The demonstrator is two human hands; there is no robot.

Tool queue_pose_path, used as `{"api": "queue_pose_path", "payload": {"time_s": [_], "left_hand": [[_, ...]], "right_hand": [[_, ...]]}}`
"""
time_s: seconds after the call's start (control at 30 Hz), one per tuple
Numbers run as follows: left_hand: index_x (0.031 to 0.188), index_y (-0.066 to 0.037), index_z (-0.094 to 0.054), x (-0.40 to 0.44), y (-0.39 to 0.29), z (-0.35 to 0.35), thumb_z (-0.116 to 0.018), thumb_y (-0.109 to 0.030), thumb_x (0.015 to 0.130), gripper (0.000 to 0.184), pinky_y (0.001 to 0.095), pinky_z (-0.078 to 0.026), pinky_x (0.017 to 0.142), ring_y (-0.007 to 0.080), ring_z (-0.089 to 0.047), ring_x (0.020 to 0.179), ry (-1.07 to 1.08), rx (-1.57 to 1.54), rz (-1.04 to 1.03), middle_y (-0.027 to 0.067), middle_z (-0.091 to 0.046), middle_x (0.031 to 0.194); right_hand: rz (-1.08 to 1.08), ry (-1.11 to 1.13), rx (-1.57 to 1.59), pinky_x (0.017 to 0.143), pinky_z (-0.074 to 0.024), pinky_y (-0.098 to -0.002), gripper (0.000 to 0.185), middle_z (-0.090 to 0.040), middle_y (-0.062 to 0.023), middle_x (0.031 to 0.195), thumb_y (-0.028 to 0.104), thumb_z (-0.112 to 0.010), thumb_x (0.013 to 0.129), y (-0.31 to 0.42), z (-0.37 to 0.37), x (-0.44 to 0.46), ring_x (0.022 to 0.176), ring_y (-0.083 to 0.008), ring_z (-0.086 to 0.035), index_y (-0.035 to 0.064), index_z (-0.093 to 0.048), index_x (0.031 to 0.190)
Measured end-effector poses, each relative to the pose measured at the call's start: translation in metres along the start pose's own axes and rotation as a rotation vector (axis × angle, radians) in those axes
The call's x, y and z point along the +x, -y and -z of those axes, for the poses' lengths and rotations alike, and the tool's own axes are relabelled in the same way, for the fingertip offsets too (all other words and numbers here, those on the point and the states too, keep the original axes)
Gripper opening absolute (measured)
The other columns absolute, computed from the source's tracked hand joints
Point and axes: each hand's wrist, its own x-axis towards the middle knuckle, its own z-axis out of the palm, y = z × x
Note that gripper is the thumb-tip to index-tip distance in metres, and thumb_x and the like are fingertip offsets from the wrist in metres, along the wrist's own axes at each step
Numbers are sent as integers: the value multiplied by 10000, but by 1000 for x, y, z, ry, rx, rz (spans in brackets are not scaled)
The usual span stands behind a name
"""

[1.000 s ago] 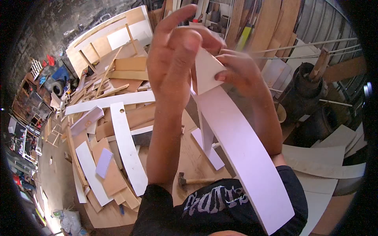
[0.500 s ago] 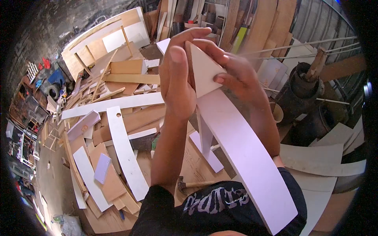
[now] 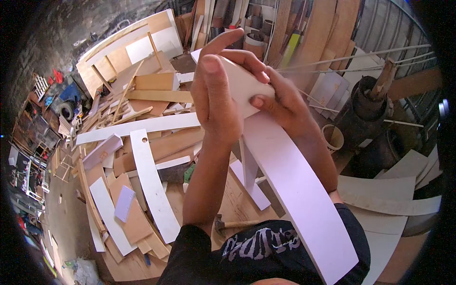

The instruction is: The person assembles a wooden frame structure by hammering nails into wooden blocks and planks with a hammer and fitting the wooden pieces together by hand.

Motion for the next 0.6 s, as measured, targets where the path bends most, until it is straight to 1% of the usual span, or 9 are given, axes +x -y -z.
{"api": "queue_pose_path", "payload": {"time_s": [0.07,0.13,0.2,0.27,0.33,0.43,0.47,0.53,0.6], "left_hand": [[1305,30,-521,0,-2,-1,-266,-618,1061,738,351,-551,696,216,-652,680,19,111,6,165,-667,829],[1265,23,-530,-2,-1,-1,-301,-585,1069,679,355,-550,695,220,-648,679,13,105,-3,163,-658,824],[1226,17,-539,-4,1,-1,-335,-551,1076,622,359,-549,694,224,-645,678,7,99,-10,161,-648,819],[1108,-8,-527,-4,4,-3,-388,-505,1079,516,380,-541,693,243,-622,676,21,-26,-41,152,-606,789],[1061,-21,-507,-5,2,-4,-397,-492,1081,484,390,-540,695,250,-610,680,32,-61,-22,146,-584,775],[995,-41,-475,-2,-1,-2,-405,-472,1084,446,404,-538,698,259,-590,684,82,-107,-18,137,-554,753],[975,-47,-463,-2,-1,0,-405,-465,1085,436,409,-537,698,260,-583,685,124,-118,-39,134,-547,746],[969,-48,-459,-2,1,0,-405,-455,1087,427,408,-537,701,260,-583,688,100,-135,-28,133,-546,744],[974,-51,-456,-1,5,3,-402,-430,1093,401,405,-534,710,257,-584,695,71,-145,-33,129,-544,743]], "right_hand": [[-32,2,76,717,-507,-367,459,-641,-156,922,361,-744,919,-3,-3,-2,828,-192,-618,15,-528,1130],[-64,2,152,729,-505,-368,463,-637,-158,946,367,-738,925,-7,-5,-4,850,-192,-616,17,-519,1136],[-25,14,139,740,-499,-357,463,-620,-145,941,370,-727,936,-10,-4,-4,873,-167,-590,19,-503,1139],[-43,36,160,746,-489,-348,459,-600,-127,939,371,-719,945,-11,-1,-5,895,-143,-552,21,-493,1138],[-69,55,183,748,-481,-342,455,-584,-114,937,370,-715,952,-10,-2,-5,909,-129,-523,22,-487,1137],[-134,-23,432,749,-463,-327,456,-562,-87,945,414,-672,978,-10,-15,-10,920,-122,-478,28,-478,1123],[-139,-26,419,761,-459,-323,461,-561,-78,957,441,-647,988,-11,-15,-11,926,-123,-474,32,-479,1121],[-151,-34,405,773,-454,-319,470,-560,-70,970,468,-623,997,-10,-15,-12,933,-124,-471,37,-480,1118],[-89,-36,255,808,-443,-308,480,-557,-60,981,503,-583,1010,-4,-14,-9,946,-115,-469,46,-482,1117]]}}
